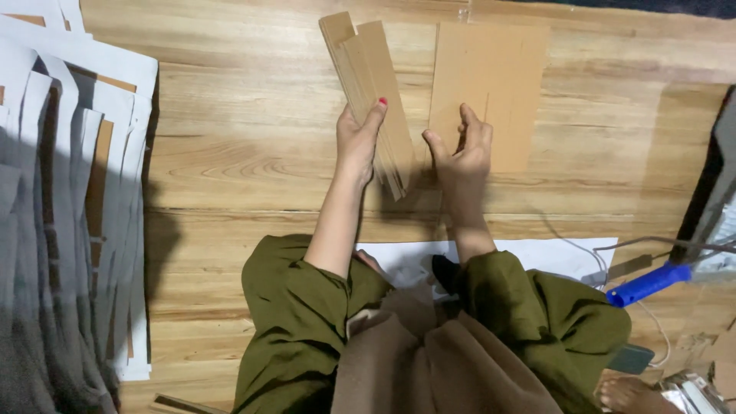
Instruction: The person assembles paper crafts by placing brown paper pieces onto white sheets and covering them with black sheets. They smooth the surfaces, flip the assemblies, and stack completed units. The person also gathers and stacks leftover brown paper strips.
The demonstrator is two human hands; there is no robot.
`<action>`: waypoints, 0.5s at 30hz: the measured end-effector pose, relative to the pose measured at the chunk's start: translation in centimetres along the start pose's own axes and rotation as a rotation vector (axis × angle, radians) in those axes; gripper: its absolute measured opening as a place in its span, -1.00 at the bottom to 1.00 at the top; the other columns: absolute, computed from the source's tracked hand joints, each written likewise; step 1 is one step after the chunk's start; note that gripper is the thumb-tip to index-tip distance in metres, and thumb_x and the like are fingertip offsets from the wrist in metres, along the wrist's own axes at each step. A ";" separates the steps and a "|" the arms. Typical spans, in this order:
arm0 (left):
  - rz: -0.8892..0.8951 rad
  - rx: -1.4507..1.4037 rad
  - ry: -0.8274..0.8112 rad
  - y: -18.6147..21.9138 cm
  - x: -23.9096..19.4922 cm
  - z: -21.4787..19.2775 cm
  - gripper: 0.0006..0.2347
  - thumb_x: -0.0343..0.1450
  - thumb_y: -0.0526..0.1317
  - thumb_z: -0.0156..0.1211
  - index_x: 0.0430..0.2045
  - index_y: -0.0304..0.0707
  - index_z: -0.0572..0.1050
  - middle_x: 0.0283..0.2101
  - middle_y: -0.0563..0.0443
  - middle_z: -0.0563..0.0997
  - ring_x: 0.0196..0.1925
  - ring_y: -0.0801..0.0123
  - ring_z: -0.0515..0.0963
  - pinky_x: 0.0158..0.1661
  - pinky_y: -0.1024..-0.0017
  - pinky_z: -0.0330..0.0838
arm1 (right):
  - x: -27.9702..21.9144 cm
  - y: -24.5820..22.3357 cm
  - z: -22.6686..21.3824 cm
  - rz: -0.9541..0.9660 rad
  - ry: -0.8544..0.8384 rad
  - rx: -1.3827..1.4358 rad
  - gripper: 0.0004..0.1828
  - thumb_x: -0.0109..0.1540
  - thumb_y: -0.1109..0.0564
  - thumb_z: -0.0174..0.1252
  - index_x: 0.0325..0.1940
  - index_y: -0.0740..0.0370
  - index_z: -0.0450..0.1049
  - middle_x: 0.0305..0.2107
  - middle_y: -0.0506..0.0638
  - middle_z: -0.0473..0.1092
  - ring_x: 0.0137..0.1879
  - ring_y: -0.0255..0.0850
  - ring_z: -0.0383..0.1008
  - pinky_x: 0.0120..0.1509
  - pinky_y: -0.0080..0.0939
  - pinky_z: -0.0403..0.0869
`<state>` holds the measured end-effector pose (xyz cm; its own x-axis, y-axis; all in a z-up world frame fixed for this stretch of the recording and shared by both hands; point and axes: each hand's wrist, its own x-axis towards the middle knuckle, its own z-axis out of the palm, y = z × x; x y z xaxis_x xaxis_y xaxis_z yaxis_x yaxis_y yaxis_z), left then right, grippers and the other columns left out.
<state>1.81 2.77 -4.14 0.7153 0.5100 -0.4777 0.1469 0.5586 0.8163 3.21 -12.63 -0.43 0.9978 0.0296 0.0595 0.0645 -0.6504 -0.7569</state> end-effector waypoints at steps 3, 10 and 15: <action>-0.025 0.059 -0.044 -0.8 0.2 0.0 -0.73 0.31 -0.22 0.26 -0.19 -0.35 0.43 -0.42 -0.12 0.55 -0.43 0.35 0.55 -0.47 0.38 0.51 | -0.8 -3.5 -1.9 -0.040 0.025 0.028 -0.48 0.28 0.12 0.14 0.28 0.16 0.15 -0.07 0.09 0.14 -0.19 -0.12 0.32 -0.11 -0.10 0.39; -0.140 0.015 -0.210 -2.1 -0.7 0.8 -0.72 0.30 -0.19 0.30 -0.20 -0.30 0.44 -0.35 -0.16 0.58 -0.36 0.27 0.61 -0.44 0.32 0.56 | -0.8 3.9 0.0 0.178 -0.103 0.486 -0.68 0.14 0.20 0.25 -0.03 0.12 0.45 -0.49 -0.18 0.38 -0.41 -0.55 0.30 -0.28 -0.63 0.38; -0.194 -0.085 -0.173 -0.1 -0.6 0.0 -0.71 0.37 -0.16 0.13 -0.10 -0.30 0.36 -0.26 -0.16 0.52 -0.26 0.20 0.59 -0.36 0.23 0.55 | 4.7 9.5 -2.5 0.271 0.035 0.592 -0.75 0.11 0.33 0.26 -0.15 0.21 0.47 -0.52 -0.18 0.39 -0.41 -0.54 0.39 -0.26 -0.57 0.38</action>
<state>1.36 2.41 -3.88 0.7863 0.2731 -0.5543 0.2402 0.6914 0.6814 8.46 -20.52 -5.70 0.9794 -0.1083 -0.1702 -0.1814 -0.1032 -0.9780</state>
